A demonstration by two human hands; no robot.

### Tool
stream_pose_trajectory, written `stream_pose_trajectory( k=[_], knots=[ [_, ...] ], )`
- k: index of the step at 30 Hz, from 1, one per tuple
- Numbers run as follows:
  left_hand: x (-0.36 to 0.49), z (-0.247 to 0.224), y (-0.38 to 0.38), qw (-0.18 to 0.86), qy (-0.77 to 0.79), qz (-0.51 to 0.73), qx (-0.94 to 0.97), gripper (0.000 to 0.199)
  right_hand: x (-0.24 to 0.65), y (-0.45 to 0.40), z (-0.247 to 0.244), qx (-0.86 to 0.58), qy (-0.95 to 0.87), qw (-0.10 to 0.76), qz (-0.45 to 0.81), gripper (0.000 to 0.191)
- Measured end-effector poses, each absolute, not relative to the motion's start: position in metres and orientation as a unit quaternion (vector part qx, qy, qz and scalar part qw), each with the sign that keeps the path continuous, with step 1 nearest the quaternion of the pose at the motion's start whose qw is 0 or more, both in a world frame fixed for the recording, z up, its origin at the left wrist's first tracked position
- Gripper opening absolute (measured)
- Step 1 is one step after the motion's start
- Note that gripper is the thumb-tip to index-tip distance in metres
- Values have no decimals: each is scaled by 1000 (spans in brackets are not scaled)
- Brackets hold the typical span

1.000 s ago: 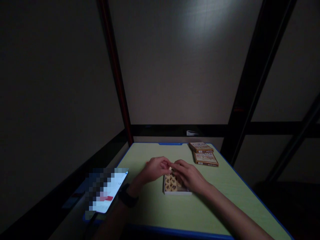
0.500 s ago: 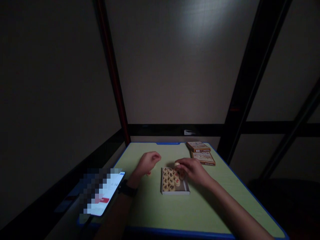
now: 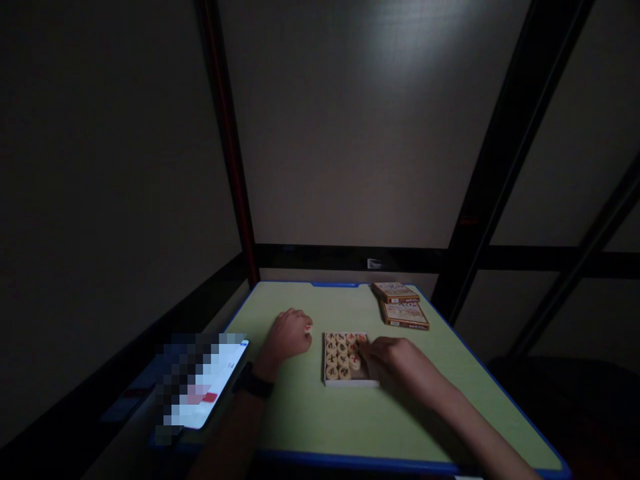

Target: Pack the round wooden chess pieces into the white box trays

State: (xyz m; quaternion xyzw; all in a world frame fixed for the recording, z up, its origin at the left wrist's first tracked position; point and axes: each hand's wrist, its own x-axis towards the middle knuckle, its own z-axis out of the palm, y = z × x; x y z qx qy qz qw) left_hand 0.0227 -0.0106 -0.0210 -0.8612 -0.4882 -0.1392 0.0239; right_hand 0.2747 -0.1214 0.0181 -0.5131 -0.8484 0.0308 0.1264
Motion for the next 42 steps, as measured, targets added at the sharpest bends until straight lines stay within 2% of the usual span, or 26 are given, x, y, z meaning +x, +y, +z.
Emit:
stream_pose_trajectory(
  k=[3,6,10,14,18,29,34,37,40,42],
  knots=[
    [23,-21,-10,25,-500,-121,-857,24,260,-131,13,-557,-830,24,-35,26],
    [24,-19,-11,16,-497,-120,-859,25,250,-133,5,-544,-836,-17,-72,30],
    [24,-17,-11,5,-482,-122,-868,25,249,-128,-3,-542,-836,8,-81,30],
    [24,-20,-7,-8,-475,-138,-869,25,255,-124,-2,-573,-818,41,-33,29],
    [24,-23,-5,-20,-466,-171,-868,26,256,-124,4,-595,-803,45,-1,31],
    [28,-23,-4,-86,-434,-297,-846,26,252,-117,2,-592,-805,42,-17,27],
    [35,-26,-4,-193,-419,-361,-811,23,255,-117,8,-595,-801,52,-41,26],
    [39,-28,-4,-313,-404,-387,-767,23,254,-113,19,-581,-809,72,-47,21],
    [43,-28,-4,-464,-356,-397,-708,36,247,-102,25,-537,-832,139,-31,23],
    [44,-28,-3,-528,-329,-400,-673,45,239,-95,24,-513,-838,185,-22,28]
  ],
)
